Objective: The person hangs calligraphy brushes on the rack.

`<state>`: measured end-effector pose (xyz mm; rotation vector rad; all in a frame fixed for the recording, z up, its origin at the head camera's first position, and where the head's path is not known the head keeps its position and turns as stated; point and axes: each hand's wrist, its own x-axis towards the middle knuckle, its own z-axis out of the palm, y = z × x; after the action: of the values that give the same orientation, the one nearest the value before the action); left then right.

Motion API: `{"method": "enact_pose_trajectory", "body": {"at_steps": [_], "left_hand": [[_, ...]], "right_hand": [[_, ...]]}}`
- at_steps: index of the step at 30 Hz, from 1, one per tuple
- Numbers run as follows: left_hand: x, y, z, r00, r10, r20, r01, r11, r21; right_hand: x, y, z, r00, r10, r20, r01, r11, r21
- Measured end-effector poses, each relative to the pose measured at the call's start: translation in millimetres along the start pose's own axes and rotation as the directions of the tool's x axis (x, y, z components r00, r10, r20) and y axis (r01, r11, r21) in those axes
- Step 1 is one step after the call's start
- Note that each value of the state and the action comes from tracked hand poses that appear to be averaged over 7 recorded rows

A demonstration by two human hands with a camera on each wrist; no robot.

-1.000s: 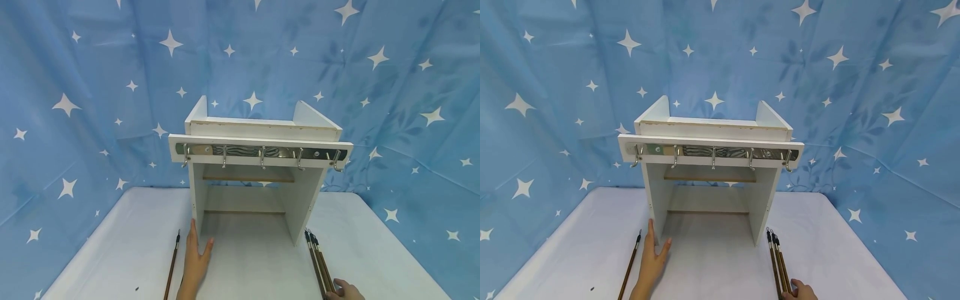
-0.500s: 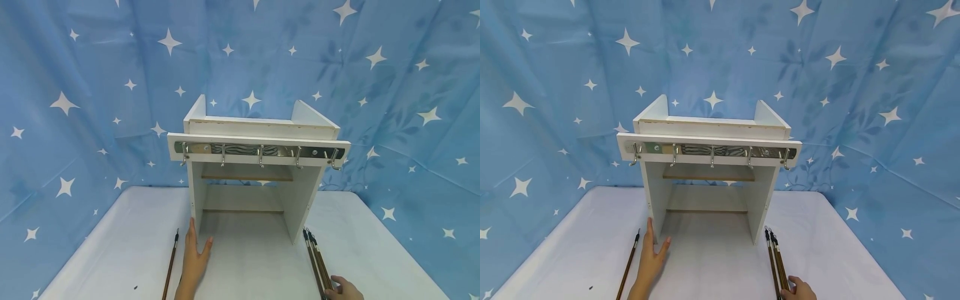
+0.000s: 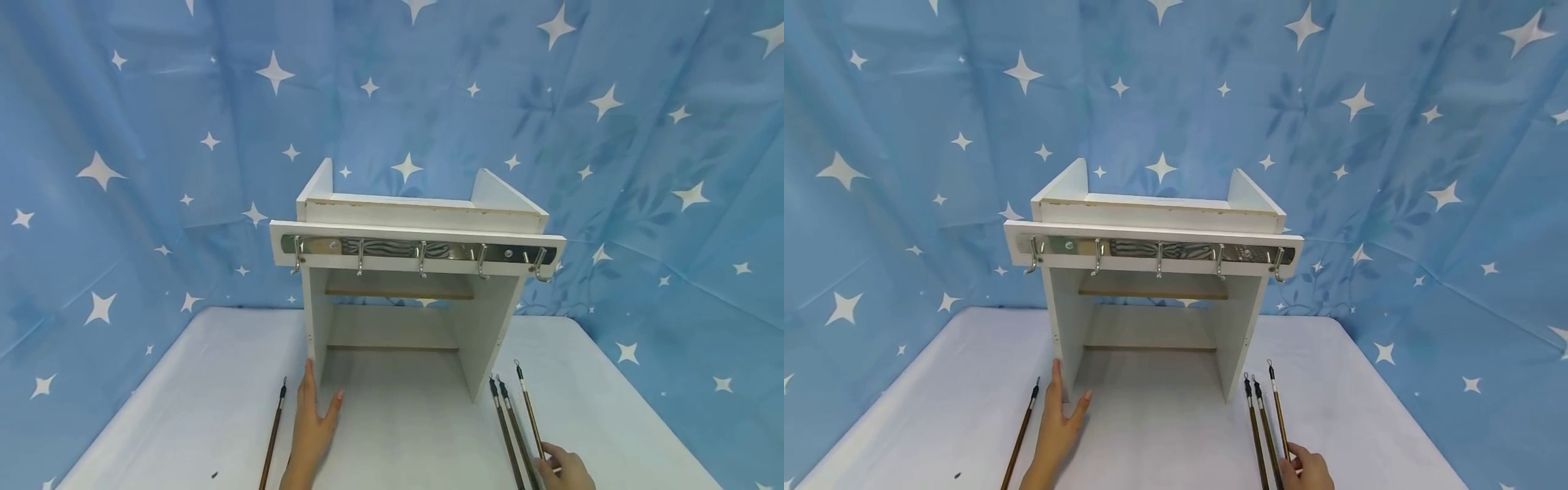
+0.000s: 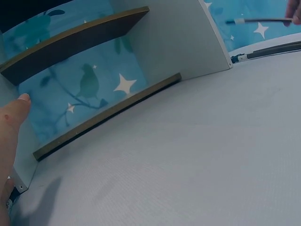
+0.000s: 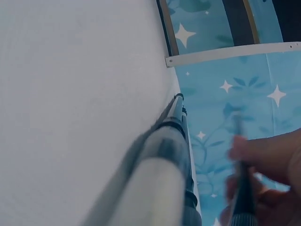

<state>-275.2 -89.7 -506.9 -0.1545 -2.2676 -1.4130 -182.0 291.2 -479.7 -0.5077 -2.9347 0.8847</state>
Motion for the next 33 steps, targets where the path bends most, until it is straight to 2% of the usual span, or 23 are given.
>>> {"method": "enact_pose_trajectory", "body": {"at_steps": [2, 4, 5, 7, 9, 10, 11, 15, 19, 24, 30, 33], "left_hand": [[-0.1, -0.8, 0.0, 1.0, 0.003, -0.004, -0.003, 1.0, 0.001], [0.3, -1.4, 0.1, 1.0, 0.008, -0.001, -0.008, 1.0, 0.003], [0.7, -1.4, 0.0, 1.0, 0.013, 0.003, -0.013, 1.0, 0.005], [1.5, -1.3, -0.2, 1.0, 0.017, 0.008, -0.017, 1.0, 0.012], [2.5, -1.6, -0.9, 1.0, 0.019, 0.006, -0.019, 1.0, 0.023], [3.1, -1.4, -1.2, 1.0, 0.02, 0.005, -0.02, 0.999, 0.025], [3.7, -1.3, -1.5, 1.0, 0.02, 0.005, -0.02, 0.999, 0.027], [5.0, -2.3, -0.2, 1.0, 0.01, 0.007, -0.01, 1.0, 0.012], [-1.1, -5.6, 3.1, 1.0, -0.023, 0.019, 0.023, 1.0, 0.002], [-8.2, -7.6, 4.4, 0.998, -0.053, 0.046, 0.054, 0.998, -0.023], [-3.1, -5.7, 2.5, 0.999, -0.018, 0.033, 0.018, 1.0, -0.012], [0.1, -5.1, 1.0, 1.0, 0.0, 0.019, 0.0, 1.0, -0.008]], "right_hand": [[-6, -8, -2, 0.991, -0.025, -0.129, 0.028, 0.999, 0.02], [-13, -17, -2, 0.953, -0.04, -0.3, 0.059, 0.997, 0.054], [-17, -22, -2, 0.915, -0.061, -0.398, 0.094, 0.993, 0.065], [-24, -33, -2, 0.817, -0.082, -0.571, 0.165, 0.982, 0.095], [-30, -45, -3, 0.723, -0.097, -0.685, 0.238, 0.964, 0.115], [-32, -51, -4, 0.684, -0.096, -0.723, 0.271, 0.954, 0.13], [-35, -57, -5, 0.654, -0.092, -0.751, 0.297, 0.944, 0.143], [-43, -80, -16, 0.61, -0.068, -0.789, 0.367, 0.907, 0.206], [-46, -91, -22, 0.571, -0.102, -0.815, 0.442, 0.874, 0.201], [-44, -100, -21, 0.527, -0.124, -0.841, 0.482, 0.859, 0.175], [-40, -107, -21, 0.507, -0.147, -0.849, 0.505, 0.849, 0.155], [-39, -110, -20, 0.51, -0.133, -0.85, 0.499, 0.85, 0.166]]}}
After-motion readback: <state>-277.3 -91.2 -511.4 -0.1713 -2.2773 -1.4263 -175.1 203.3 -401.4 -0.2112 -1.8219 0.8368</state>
